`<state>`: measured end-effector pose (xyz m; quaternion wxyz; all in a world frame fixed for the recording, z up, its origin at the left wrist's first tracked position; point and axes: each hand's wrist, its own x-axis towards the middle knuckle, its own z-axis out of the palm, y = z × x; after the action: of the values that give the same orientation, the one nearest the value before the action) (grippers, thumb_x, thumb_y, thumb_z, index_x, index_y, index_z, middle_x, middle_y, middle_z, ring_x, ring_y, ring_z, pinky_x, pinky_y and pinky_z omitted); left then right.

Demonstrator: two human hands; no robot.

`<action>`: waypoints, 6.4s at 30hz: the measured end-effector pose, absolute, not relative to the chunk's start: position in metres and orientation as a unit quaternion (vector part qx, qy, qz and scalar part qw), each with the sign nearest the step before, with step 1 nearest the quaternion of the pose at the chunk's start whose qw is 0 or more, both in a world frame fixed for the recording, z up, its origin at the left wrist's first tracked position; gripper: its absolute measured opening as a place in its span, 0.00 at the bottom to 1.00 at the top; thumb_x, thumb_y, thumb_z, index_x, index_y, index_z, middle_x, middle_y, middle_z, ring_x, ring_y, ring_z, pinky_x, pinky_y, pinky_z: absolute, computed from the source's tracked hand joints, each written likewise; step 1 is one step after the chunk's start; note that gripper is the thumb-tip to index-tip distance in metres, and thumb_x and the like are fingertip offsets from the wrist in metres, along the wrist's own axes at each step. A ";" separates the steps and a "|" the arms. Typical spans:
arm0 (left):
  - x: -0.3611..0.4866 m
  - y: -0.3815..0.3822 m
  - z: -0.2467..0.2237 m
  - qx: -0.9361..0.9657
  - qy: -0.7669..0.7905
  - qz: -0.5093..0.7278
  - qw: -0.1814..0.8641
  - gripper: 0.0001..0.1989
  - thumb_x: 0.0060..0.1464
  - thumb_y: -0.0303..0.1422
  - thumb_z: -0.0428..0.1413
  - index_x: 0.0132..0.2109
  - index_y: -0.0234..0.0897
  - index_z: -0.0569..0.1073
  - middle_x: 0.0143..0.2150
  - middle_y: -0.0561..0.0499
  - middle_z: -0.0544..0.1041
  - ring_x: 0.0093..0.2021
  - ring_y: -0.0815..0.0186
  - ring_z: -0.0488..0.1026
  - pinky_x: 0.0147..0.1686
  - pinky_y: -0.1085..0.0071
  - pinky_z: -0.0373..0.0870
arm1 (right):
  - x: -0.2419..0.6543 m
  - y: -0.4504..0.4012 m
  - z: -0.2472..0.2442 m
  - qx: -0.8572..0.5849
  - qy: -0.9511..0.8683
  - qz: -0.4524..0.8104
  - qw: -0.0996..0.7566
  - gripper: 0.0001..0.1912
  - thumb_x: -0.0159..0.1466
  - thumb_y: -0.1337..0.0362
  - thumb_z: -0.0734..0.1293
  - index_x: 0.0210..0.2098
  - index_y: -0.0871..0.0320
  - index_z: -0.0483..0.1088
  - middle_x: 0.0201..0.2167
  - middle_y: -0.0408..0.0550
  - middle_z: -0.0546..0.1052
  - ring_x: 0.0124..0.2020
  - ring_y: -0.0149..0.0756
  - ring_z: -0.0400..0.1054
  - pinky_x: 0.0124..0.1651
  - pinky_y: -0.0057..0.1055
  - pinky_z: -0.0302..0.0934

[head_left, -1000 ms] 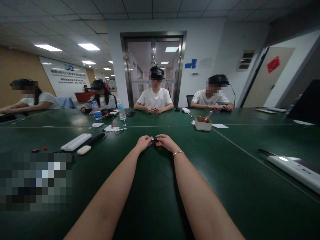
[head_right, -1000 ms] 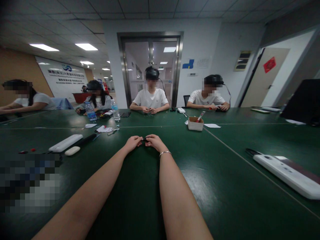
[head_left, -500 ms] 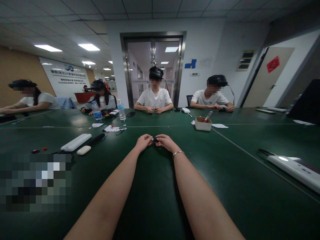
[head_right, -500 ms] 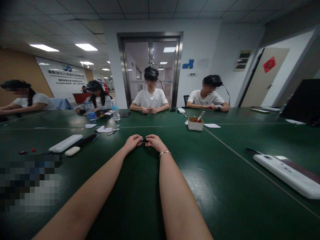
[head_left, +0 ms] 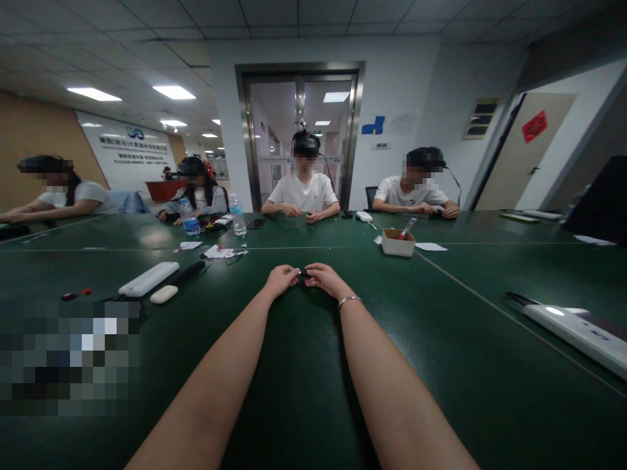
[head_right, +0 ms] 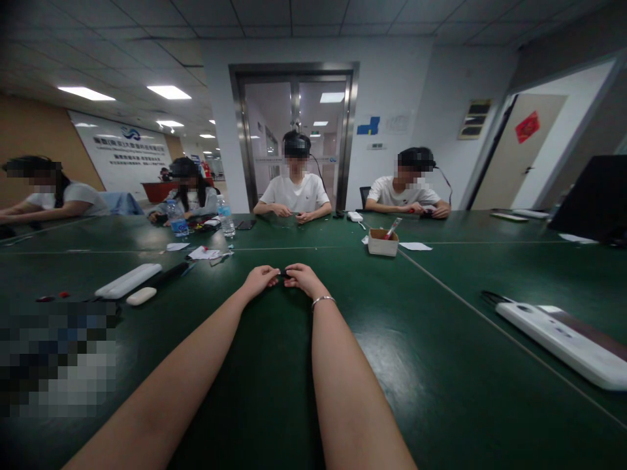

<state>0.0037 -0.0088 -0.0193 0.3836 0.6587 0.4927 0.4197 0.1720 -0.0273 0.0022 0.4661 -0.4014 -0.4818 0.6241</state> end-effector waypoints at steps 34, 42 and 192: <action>0.007 -0.020 -0.006 0.632 0.568 0.410 0.332 0.20 0.52 0.46 0.47 0.28 0.32 0.71 0.21 0.50 0.72 0.20 0.72 0.67 0.22 0.75 0.63 | 0.172 -0.031 0.006 -0.389 -0.486 0.632 0.461 0.06 0.60 0.75 0.62 0.38 0.63 0.64 0.24 0.47 0.74 0.19 0.27 0.70 0.25 0.22 0.68; 0.004 -0.019 -0.009 0.646 0.566 0.401 0.319 0.22 0.52 0.48 0.46 0.29 0.33 0.71 0.22 0.49 0.73 0.21 0.71 0.68 0.23 0.75 0.64 | 0.172 -0.033 0.007 -0.385 -0.494 0.634 0.454 0.08 0.59 0.76 0.63 0.39 0.63 0.65 0.26 0.47 0.74 0.20 0.26 0.70 0.26 0.22 0.68; 0.006 -0.023 -0.008 0.658 0.471 0.434 0.396 0.14 0.51 0.40 0.52 0.39 0.35 0.67 0.36 0.48 0.71 0.32 0.70 0.68 0.22 0.79 0.63 | 0.172 -0.025 -0.001 -0.389 -0.500 0.626 0.454 0.04 0.60 0.69 0.65 0.31 0.65 0.67 0.20 0.48 0.74 0.20 0.28 0.69 0.25 0.22 0.67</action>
<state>0.0061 -0.0227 -0.0082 0.3957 0.6581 0.4707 0.4344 0.1719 -0.0255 -0.0009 0.4541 -0.3888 -0.5003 0.6264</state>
